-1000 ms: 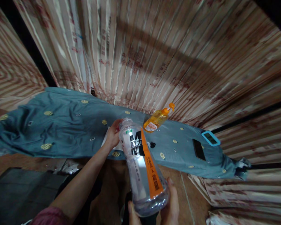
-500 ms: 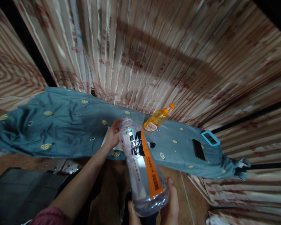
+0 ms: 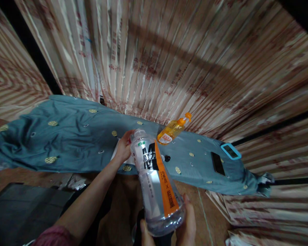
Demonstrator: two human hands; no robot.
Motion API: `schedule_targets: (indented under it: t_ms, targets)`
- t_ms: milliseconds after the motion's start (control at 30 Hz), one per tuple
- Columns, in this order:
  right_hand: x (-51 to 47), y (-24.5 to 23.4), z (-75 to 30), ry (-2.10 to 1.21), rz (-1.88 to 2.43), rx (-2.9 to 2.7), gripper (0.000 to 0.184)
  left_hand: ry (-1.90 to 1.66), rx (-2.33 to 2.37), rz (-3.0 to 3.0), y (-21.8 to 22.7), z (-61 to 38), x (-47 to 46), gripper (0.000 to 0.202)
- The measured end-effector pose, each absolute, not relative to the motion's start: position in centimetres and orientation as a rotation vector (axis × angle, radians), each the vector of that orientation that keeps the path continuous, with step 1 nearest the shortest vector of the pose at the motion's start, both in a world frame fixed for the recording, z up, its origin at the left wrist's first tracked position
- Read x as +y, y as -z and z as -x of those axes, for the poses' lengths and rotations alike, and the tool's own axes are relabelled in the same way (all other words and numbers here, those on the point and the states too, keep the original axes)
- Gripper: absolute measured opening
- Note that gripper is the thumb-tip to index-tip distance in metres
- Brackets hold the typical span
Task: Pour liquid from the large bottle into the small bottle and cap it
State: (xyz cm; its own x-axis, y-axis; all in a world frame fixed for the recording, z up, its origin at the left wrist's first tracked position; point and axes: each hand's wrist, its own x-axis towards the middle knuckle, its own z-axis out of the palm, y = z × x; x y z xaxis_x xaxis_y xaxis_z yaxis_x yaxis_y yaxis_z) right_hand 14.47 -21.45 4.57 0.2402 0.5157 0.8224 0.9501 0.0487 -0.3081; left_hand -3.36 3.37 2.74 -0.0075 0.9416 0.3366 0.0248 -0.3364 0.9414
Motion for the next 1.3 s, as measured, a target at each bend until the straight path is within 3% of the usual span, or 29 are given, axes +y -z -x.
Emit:
schedule_targets:
  t_ms: [133, 300, 633, 967, 1300]
  targets:
    - [-22.4, -4.5, -13.8, 0.456, 1.738, -1.323, 0.101, -1.462, 1.037, -1.479, -2.8, 3.4, 3.3, 0.033]
    - [-21.7, -5.0, -13.4, 0.619, 1.613, -1.345, 0.1, -1.457, 1.036, -1.472, -3.0, 3.4, 3.3, 0.034]
    - [-22.8, -9.1, -8.7, 0.31, 1.792, -1.306, 0.107, -1.462, 1.043, -1.426, -2.8, 3.3, 3.3, 0.034]
    - [-22.4, -8.4, -9.6, 0.414, 1.734, -1.336, 0.106, -1.458, 1.05, -1.433, -3.1, 3.3, 3.2, 0.033]
    - [-22.7, -9.4, -8.9, 0.279, 1.799, -1.333, 0.108, -1.453, 1.051, -1.44, -3.0, 3.3, 3.2, 0.035]
